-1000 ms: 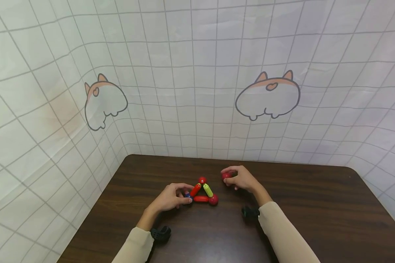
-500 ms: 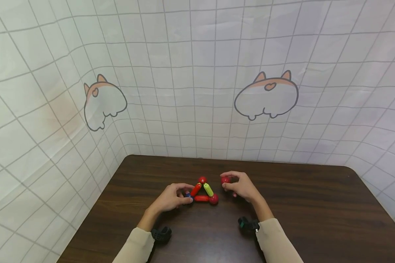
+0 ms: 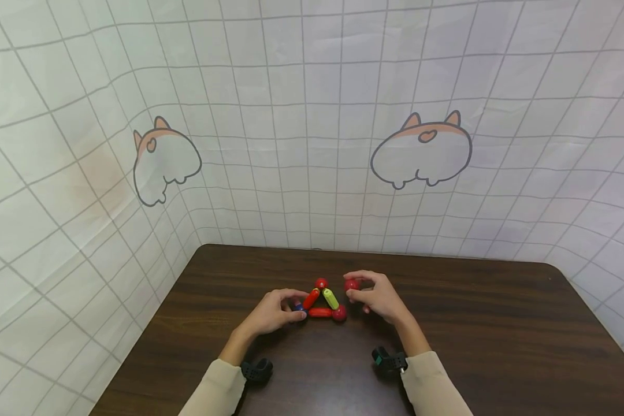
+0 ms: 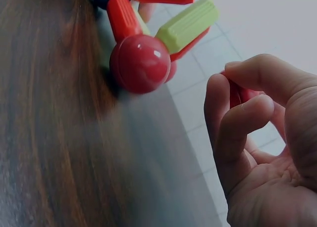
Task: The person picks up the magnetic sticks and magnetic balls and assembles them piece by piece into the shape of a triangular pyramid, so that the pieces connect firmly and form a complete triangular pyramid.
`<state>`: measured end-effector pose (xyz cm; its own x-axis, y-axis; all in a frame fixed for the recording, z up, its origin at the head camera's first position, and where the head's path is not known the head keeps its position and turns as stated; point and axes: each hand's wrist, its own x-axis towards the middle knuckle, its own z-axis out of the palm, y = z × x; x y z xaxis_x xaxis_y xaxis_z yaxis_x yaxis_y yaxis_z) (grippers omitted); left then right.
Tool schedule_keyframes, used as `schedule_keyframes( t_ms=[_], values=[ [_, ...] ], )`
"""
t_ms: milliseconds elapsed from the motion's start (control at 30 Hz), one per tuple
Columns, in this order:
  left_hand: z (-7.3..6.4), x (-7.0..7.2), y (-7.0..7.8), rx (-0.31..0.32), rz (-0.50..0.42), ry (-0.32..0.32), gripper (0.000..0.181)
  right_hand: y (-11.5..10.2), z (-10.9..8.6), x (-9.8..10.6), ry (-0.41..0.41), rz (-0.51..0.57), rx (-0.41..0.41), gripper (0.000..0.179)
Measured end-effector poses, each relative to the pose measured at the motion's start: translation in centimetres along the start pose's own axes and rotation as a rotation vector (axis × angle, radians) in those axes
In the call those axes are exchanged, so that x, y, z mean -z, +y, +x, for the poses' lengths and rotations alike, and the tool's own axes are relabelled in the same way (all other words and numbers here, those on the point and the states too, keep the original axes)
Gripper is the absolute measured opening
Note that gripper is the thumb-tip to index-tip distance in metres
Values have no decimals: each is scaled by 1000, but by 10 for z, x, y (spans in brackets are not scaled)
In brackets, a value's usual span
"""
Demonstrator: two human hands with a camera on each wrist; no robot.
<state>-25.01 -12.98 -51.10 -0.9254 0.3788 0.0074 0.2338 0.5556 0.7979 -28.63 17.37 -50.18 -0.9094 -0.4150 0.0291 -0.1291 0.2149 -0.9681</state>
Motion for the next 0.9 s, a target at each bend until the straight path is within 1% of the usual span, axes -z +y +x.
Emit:
schedule_keyframes(
  t_ms=[200, 400, 467, 633, 800, 900],
  values=[
    [0, -1, 1, -5, 11, 6, 40, -12, -1, -7, 7, -13, 44, 43],
    [1, -1, 0, -17, 19, 11, 40, -30, -1, -22, 17, -17, 114, 36],
    [1, -1, 0, -17, 16, 9, 40, -35, -1, -28, 18, -35, 150, 36],
    [1, -1, 0, -12, 10, 4, 40, -41, 0, -41, 37, -140, 214, 36],
    [0, -1, 0, -6, 9, 2, 40, -39, 1, -46, 40, -181, 197, 36],
    [0, -1, 0, -2, 8, 1, 40, -38, 2, -47, 45, -187, 188, 37]
  ],
)
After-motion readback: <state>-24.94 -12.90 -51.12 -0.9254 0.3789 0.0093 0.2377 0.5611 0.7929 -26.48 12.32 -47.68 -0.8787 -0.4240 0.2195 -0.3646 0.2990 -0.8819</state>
